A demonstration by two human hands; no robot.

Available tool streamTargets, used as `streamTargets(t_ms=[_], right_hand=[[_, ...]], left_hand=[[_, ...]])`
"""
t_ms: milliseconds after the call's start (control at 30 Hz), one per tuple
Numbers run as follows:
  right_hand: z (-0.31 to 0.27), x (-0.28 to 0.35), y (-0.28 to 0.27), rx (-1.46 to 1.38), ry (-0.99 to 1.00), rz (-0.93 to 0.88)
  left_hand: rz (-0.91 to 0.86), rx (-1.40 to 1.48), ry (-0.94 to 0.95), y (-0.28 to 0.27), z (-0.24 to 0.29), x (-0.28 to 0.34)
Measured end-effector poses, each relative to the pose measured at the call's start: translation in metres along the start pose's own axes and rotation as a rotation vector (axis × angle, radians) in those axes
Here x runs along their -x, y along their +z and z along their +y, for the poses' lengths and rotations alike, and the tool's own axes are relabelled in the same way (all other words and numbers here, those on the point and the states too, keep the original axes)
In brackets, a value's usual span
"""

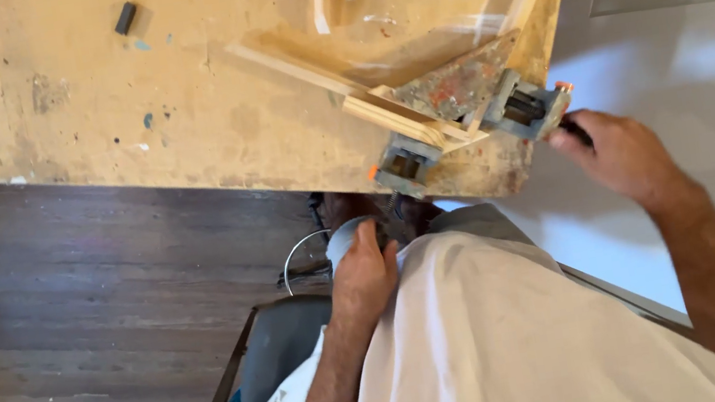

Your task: Assembling wooden frame components using glue, clamps, and a hammer

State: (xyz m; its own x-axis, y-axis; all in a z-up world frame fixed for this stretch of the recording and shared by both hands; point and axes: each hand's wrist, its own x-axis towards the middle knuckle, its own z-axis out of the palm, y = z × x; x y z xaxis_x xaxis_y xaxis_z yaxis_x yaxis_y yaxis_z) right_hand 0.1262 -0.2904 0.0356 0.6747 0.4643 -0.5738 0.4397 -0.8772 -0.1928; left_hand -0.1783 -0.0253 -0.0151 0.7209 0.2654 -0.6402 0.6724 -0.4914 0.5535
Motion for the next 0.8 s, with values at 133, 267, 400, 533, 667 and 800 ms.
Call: streamTargets(t_ms=[133, 267, 400, 533, 667, 800], right_hand=[[0.015, 0.015, 0.017, -0.543, 0.005, -0.312], [0.042, 0.018, 0.058, -1.136, 0.094, -0.686], [0.033, 0.012, 0.054, -0.855, 0.048, -0.477], [0.052, -0.005, 0.072, 0.04, 0.027, -0.067], [0.033, 0.002, 0.043, -0.287, 0.025, -0.121], [0.08, 0.016, 0.074, -0.932, 0.194, -0.32]], left_hand=[[0.034, -0.21, -0.093, 0.004, -0.001, 0.009], [0.058, -0.33, -0.145, 0.002, -0.001, 0.006], [0.033, -0.217, -0.159, 0.015, -0.031, -0.016], [-0.249, 0.838, -0.024, 0.019, -0.037, -0.016], [-0.173, 0.951, -0.005, 0.005, -0.051, -0.019], [0.037, 0.547, -0.086, -0.022, -0.044, 0.017]])
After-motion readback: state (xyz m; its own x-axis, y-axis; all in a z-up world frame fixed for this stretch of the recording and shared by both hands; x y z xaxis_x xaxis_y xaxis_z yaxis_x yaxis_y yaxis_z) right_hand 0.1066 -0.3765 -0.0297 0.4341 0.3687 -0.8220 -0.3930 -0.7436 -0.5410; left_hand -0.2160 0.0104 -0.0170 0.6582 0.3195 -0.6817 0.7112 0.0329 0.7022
